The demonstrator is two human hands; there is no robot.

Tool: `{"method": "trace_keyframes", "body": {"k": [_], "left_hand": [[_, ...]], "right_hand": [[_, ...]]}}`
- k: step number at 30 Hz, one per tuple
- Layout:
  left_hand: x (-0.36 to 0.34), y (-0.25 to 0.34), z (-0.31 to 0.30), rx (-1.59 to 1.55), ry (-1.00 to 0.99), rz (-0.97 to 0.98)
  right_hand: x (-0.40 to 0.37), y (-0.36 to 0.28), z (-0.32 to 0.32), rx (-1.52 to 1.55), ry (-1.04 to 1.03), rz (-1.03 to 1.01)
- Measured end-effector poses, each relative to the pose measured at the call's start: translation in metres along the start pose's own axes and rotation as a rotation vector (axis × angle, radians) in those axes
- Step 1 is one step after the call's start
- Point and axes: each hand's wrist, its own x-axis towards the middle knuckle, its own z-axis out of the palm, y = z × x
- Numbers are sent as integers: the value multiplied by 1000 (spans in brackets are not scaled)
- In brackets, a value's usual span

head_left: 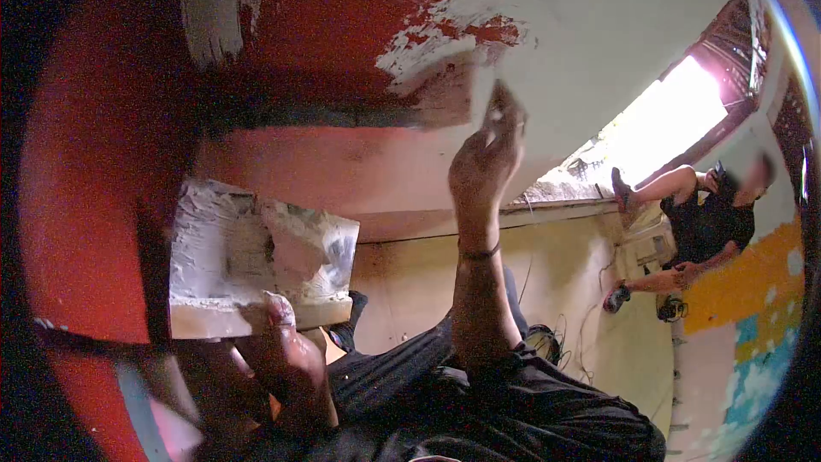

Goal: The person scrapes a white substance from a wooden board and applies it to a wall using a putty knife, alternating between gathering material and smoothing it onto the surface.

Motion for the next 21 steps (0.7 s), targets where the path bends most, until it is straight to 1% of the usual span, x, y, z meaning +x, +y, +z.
{"method": "trace_keyframes", "body": {"k": [2,3,5,6,8,9,10,12,13,15,16,18,19,21], "left_hand": [[1,2,3,-74,-16,-81],[1,3,4,-100,-24,-110],[-1,2,-1,-112,-36,-122],[-2,0,-3,-111,-40,-119],[-6,-4,-11,-90,-45,-91],[-6,-6,-15,-78,-46,-81],[-7,-8,-17,-74,-45,-72],[-5,-7,-17,-78,-55,-67],[-4,-4,-14,-93,-67,-77],[-2,2,-4,-141,-74,-117],[-2,4,-2,-171,-77,-138],[-2,7,9,-247,-70,-187],[-6,9,10,-285,-68,-219],[-4,14,15,-359,-68,-274]], "right_hand": [[20,-2,7,-55,48,-127],[24,3,20,-54,49,-126],[20,9,58,-277,126,-108],[15,2,68,-271,128,-111],[4,-8,85,-393,220,-143],[-2,-4,89,-347,169,-117],[-10,0,95,-350,167,-110],[-33,7,104,-449,100,-238],[-53,9,111,-505,34,-264],[-94,-2,116,-606,-352,-137],[-100,-6,108,-591,-344,-138],[-103,-9,100,-356,-418,-69],[-105,8,106,-292,-325,-171],[-83,4,71,-118,-256,-101]]}}
